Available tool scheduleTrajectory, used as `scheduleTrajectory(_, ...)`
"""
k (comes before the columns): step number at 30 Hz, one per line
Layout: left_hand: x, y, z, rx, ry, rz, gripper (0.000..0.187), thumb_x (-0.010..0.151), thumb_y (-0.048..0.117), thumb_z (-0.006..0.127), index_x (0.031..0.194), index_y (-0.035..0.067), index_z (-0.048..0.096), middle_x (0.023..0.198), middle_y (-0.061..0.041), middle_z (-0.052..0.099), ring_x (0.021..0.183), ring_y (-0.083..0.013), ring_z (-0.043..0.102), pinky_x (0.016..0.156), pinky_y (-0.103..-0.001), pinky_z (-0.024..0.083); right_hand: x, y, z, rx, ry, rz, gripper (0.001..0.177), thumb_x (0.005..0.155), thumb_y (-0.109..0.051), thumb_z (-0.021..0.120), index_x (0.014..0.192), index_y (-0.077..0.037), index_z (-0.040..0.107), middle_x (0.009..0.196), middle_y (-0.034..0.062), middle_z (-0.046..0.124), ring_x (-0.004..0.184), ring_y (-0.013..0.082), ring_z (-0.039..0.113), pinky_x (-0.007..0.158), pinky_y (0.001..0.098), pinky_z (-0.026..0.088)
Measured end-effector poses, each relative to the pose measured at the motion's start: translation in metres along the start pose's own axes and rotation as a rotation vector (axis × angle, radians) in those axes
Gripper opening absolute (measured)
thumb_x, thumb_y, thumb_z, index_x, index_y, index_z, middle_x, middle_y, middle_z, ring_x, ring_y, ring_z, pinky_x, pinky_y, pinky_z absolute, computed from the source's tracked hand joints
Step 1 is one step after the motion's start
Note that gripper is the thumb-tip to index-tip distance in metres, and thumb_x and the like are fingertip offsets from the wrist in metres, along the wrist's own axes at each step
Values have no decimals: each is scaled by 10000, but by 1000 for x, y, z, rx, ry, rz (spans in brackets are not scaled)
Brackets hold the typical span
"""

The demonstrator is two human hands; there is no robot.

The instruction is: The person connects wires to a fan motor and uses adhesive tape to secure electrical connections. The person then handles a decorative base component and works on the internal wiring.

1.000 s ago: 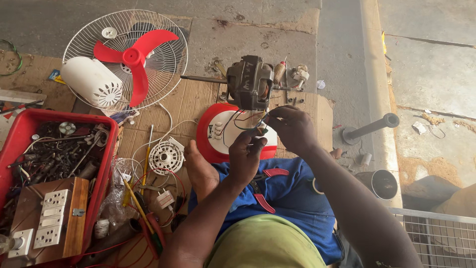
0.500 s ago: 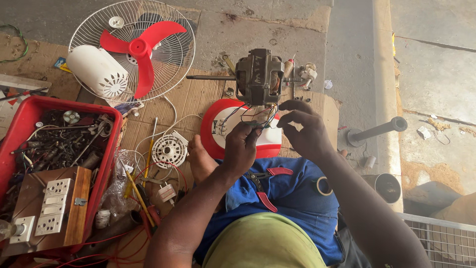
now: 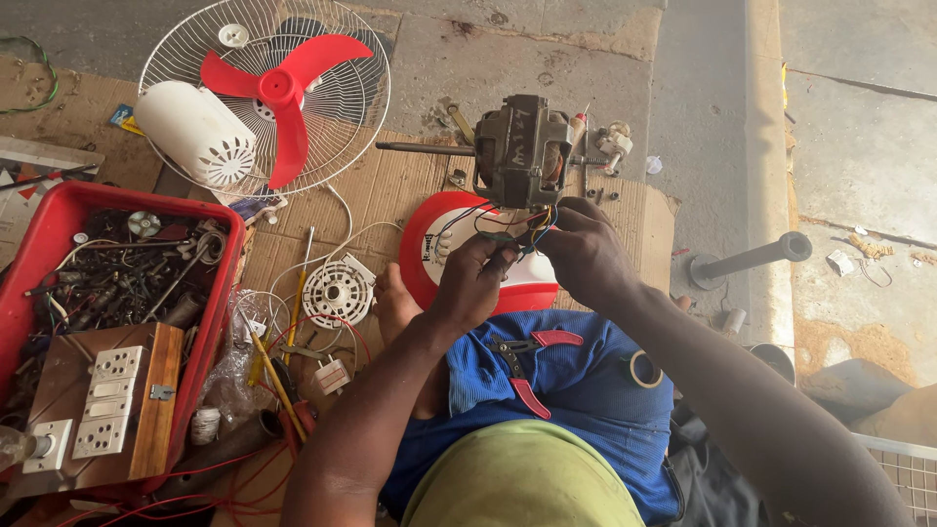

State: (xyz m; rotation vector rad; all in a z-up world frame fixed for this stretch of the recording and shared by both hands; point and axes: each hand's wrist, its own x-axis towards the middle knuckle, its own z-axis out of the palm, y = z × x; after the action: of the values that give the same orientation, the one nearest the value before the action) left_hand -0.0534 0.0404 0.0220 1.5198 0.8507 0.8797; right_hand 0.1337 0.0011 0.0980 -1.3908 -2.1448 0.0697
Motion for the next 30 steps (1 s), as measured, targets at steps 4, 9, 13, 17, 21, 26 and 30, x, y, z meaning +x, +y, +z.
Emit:
scheduleTrajectory(4,9,8,-6,-2,-41,-178,226,1028,206,581,1047,16,702,852,-43,702,728,-122,636,691,-299,544,5,2,3,68,40,-25,139,819,-25,777,937,-98,776,1001,40,735,1004,290,678,870,418,560)
scheduleTrajectory(9,17,14,-14,124,-41,-46,235,1017,189,571,1043,4,714,896,-83,752,824,-176,717,767,-328,552,3,0,7,89,75,-32,136,821,-30,787,938,-98,779,1011,34,750,970,267,705,849,393,580)
scheduleTrajectory(13,18,20,-15,153,-45,-17,215,1011,162,578,1089,12,710,932,-121,752,879,-218,736,805,-357,553,1,0,8,100,78,21,156,845,-45,794,993,-93,777,1031,54,755,993,276,722,853,398,586)
scheduleTrajectory(17,16,27,-18,171,-68,120,223,1016,133,588,1168,19,705,999,-137,740,919,-221,728,812,-357,557,1,-2,7,102,58,102,193,861,-79,815,1052,-83,786,1008,82,755,977,294,727,845,416,584)
scheduleTrajectory(21,15,32,-20,271,-51,110,161,987,137,663,1085,53,758,873,-99,756,762,-167,741,686,-320,566,3,-4,1,115,23,126,198,850,-119,836,1040,-94,787,1014,86,766,986,291,731,853,419,587)
scheduleTrajectory(26,14,36,-18,261,14,103,104,924,122,740,981,60,802,747,-76,757,640,-149,710,617,-306,543,4,-4,-2,142,17,154,202,836,-132,842,1033,-119,801,1031,86,777,1008,281,737,872,413,588)
scheduleTrajectory(30,13,33,-17,181,32,152,134,901,98,739,1016,54,792,834,-68,792,722,-117,752,673,-270,580,4,-3,-3,156,-21,211,214,827,-134,849,1037,-118,805,1020,81,781,990,261,743,861,402,592)
